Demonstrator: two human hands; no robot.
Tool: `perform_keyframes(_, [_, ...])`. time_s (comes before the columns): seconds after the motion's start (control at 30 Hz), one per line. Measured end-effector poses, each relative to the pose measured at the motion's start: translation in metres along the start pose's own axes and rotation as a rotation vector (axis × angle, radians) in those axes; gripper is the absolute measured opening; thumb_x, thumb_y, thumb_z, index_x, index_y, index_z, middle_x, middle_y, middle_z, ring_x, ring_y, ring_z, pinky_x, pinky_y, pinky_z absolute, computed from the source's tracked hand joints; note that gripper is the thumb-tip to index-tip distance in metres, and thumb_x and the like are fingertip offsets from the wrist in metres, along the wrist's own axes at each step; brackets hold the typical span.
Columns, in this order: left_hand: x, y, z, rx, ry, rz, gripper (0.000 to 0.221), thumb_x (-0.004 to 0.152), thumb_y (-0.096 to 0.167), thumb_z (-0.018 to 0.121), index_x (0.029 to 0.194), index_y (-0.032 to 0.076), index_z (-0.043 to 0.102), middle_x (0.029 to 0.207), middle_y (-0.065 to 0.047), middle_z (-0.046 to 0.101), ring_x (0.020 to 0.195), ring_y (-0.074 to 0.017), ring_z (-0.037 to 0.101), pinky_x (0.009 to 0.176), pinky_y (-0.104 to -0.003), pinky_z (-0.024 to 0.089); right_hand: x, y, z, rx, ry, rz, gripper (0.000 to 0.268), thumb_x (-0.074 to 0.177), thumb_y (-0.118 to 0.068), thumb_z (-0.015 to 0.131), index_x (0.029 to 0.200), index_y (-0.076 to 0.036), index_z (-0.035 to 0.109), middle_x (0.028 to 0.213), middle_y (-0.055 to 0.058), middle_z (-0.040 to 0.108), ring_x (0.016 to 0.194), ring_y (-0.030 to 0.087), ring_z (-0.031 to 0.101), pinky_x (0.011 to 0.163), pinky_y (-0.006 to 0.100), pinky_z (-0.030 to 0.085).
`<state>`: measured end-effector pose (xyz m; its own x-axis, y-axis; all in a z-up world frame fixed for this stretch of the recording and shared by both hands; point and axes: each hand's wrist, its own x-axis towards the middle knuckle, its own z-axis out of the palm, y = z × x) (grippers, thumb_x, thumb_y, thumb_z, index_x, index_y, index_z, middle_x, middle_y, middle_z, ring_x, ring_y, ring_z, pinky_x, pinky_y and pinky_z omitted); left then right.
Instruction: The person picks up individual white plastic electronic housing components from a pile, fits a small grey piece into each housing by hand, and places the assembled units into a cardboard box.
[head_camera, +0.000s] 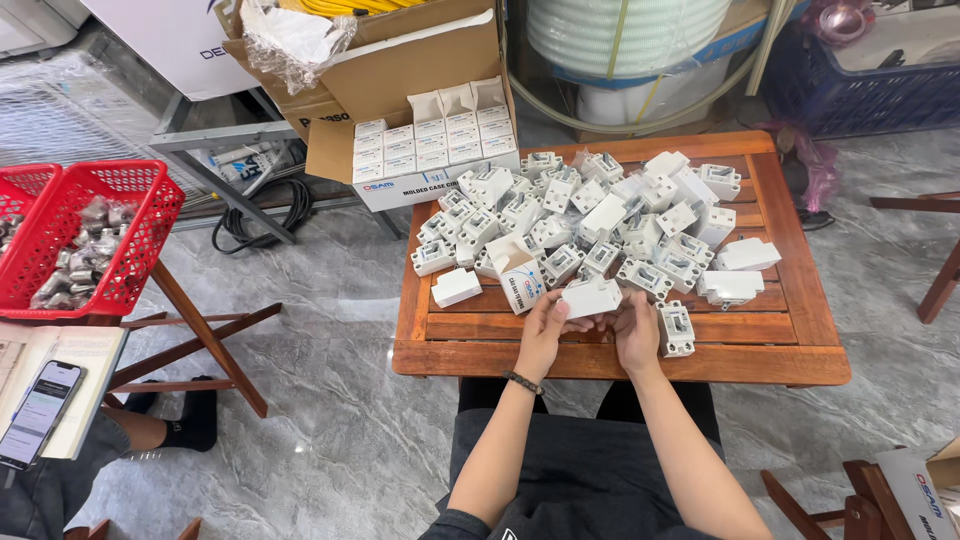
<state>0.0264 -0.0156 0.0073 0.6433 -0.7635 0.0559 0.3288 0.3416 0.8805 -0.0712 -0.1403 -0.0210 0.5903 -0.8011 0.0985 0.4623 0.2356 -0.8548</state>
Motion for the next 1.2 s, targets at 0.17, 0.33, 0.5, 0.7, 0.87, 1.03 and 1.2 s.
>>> perform_keyframes(0.17, [0.004,-0.013,-0.009,-0.038,-0.017,0.016,0.043,0.115,0.032,0.04,0.143,0.002,0.055,0.085,-0.011,0.066,0.074,-0.0229,0.074,0.077,-0.035,0.064,0.017,-0.015,0.028,-0.269,0.041,-0.084,0.025,0.109,-0.024,0.059,0.102,-0.003,0.071,0.086,0.014,0.069,0.073,0.025,0.069,0.055,0.034,0.055])
perform_keyframes(0.33, [0.009,-0.015,-0.018,-0.176,0.063,0.014,0.049,0.116,0.037,0.035,0.144,0.005,0.058,0.071,-0.001,0.05,0.055,-0.0127,0.058,0.067,-0.028,0.056,0.058,-0.039,0.063,-0.679,-0.126,-0.246,0.013,0.097,-0.028,0.079,0.105,-0.017,0.08,0.107,0.002,0.069,0.088,0.018,0.053,0.074,0.03,0.046])
perform_keyframes(0.5, [0.005,-0.001,-0.013,-0.313,0.126,-0.034,0.046,0.115,0.038,0.035,0.134,0.007,0.063,0.064,-0.005,0.05,0.049,-0.0134,0.045,0.064,-0.029,0.047,0.085,-0.073,0.103,-0.95,-0.643,-0.397,0.032,0.097,-0.004,0.062,0.117,-0.023,0.079,0.128,0.007,0.059,0.119,0.033,0.046,0.109,0.048,0.041])
perform_keyframes(0.7, [0.003,0.014,-0.006,-0.367,0.119,-0.031,0.045,0.115,0.039,0.037,0.132,0.008,0.064,0.067,-0.002,0.053,0.049,-0.0114,0.043,0.063,-0.029,0.042,0.098,-0.089,0.119,-1.151,-0.848,-0.286,0.038,0.1,-0.006,0.057,0.128,-0.023,0.074,0.139,0.011,0.057,0.123,0.034,0.048,0.109,0.05,0.044])
perform_keyframes(0.87, [0.006,0.007,-0.009,-0.394,0.107,-0.031,0.044,0.115,0.039,0.038,0.128,0.008,0.066,0.071,-0.001,0.057,0.049,-0.0109,0.041,0.062,-0.029,0.041,0.094,-0.09,0.119,-1.193,-0.876,-0.341,0.033,0.099,-0.009,0.059,0.129,-0.018,0.07,0.138,0.015,0.059,0.121,0.037,0.051,0.11,0.052,0.044])
perform_keyframes(1.03, [0.006,0.0,-0.014,-0.395,0.095,-0.049,0.043,0.115,0.038,0.039,0.122,0.006,0.067,0.073,-0.003,0.062,0.049,-0.0109,0.042,0.062,-0.028,0.041,0.094,-0.078,0.1,-1.108,-0.817,-0.312,0.03,0.099,-0.026,0.068,0.127,-0.015,0.066,0.14,0.012,0.062,0.131,0.034,0.05,0.114,0.05,0.039])
perform_keyframes(1.2, [0.004,0.001,-0.012,-0.39,0.063,-0.067,0.039,0.114,0.036,0.043,0.114,0.007,0.068,0.071,-0.005,0.062,0.048,-0.0116,0.044,0.061,-0.028,0.042,0.082,-0.068,0.086,-0.941,-0.586,-0.112,0.033,0.088,-0.032,0.086,0.109,-0.014,0.068,0.137,0.014,0.068,0.109,0.032,0.068,0.098,0.046,0.052])
